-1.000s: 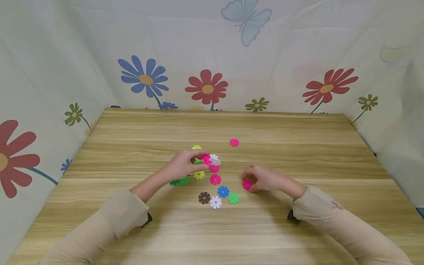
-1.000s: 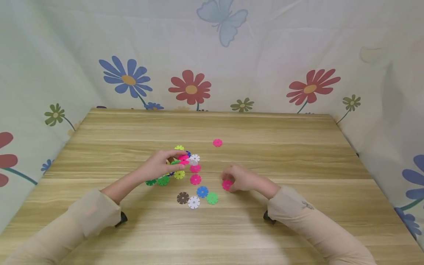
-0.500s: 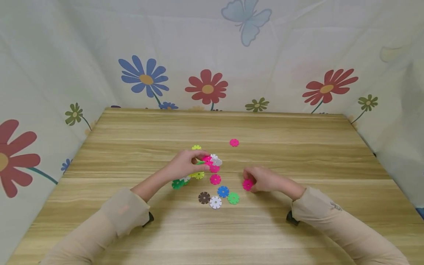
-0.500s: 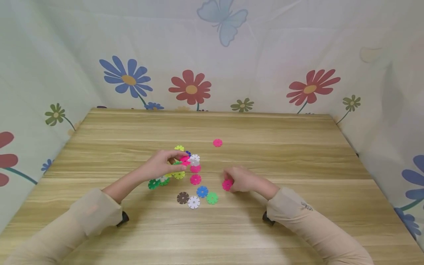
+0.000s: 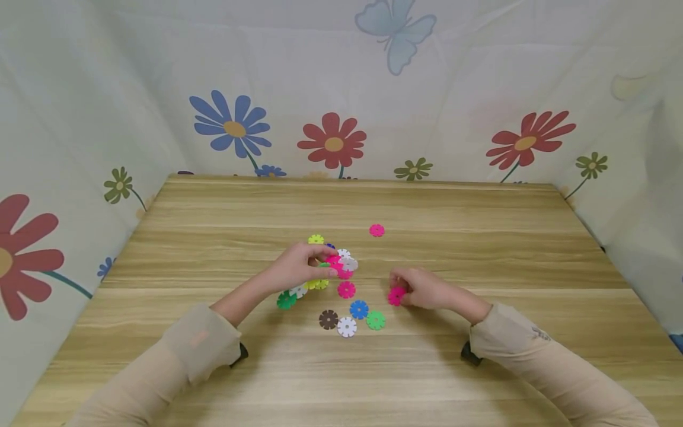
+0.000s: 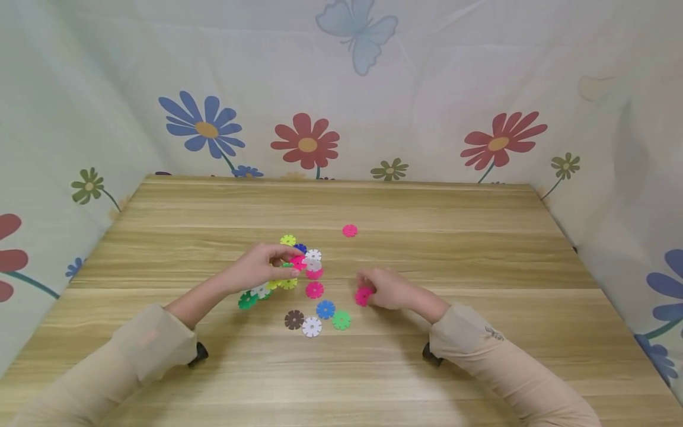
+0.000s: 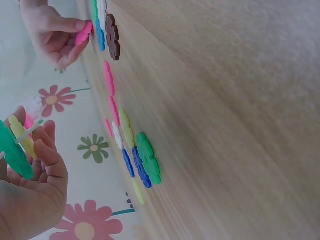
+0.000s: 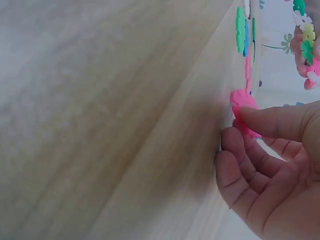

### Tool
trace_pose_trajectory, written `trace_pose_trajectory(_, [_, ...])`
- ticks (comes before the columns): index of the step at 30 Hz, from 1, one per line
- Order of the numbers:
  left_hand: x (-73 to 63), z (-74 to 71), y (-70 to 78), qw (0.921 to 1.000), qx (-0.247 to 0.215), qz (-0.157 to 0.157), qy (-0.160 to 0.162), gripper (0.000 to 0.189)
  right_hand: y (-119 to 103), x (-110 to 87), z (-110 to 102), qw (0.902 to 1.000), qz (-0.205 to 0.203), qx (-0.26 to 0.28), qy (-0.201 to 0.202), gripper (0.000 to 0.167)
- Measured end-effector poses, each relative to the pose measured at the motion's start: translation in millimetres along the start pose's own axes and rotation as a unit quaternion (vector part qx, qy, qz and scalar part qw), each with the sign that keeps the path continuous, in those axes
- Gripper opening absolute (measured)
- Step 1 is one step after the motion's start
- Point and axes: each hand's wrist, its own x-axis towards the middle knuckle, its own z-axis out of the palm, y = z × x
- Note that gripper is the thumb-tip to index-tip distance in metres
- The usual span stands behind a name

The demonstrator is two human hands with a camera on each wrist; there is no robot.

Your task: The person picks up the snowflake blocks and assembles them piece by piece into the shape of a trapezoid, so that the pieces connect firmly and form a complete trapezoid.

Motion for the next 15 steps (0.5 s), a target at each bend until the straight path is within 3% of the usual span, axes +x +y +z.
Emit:
trace_pose_trajectory(4, [0.0,0.3,0.1,1.0,-0.005,-0.007,-0.002,0.044,-3,1.9,-1,0.9981,0.008,0.055,0.025,0.014])
trace_pose_trajectory(8, [0.2,0.9,0.9,0.9999,-0.003,-0.01,0.0,0.044,-8,5.5,-4,0.9891,0.012,0.129,0.069,0.008])
trace_pose_trajectory(11, [0.5,1.8,1.1,0.9999,-0.003,-0.012,0.005,0.044,-13,8.9,-8,0.9773,0.012,0.184,0.104,0.009])
trace_pose_trajectory(15, [1.1,3.6,1.0,0.9998,0.0,-0.008,0.015,0.045,-23,13.6,-12,0.9544,0.022,0.267,0.132,0.013])
